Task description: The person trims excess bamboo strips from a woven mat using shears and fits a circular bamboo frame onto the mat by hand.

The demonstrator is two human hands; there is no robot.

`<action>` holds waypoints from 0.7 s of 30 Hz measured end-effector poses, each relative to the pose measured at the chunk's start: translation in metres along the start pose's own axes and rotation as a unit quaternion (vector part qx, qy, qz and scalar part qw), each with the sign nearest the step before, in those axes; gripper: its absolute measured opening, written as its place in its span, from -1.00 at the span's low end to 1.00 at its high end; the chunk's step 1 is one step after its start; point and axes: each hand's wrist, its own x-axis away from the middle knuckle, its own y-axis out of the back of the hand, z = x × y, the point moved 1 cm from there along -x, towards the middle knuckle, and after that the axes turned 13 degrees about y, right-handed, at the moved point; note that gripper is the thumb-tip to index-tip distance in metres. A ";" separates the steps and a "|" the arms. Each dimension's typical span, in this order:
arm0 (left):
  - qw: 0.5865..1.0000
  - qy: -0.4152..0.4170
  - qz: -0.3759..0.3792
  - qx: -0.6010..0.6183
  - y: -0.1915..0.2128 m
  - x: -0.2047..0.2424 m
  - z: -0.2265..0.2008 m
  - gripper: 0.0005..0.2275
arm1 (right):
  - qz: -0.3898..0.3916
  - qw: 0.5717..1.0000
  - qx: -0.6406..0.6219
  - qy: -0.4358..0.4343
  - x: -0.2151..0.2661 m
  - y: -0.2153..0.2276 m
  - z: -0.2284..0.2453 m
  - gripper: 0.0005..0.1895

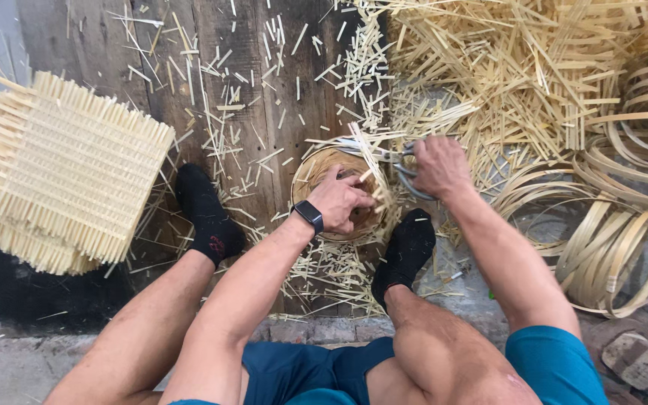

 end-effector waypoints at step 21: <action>0.835 0.305 -0.307 0.340 -0.003 -0.016 0.039 -0.48 | -0.071 0.919 -0.306 -0.239 0.051 -0.046 0.009 -0.28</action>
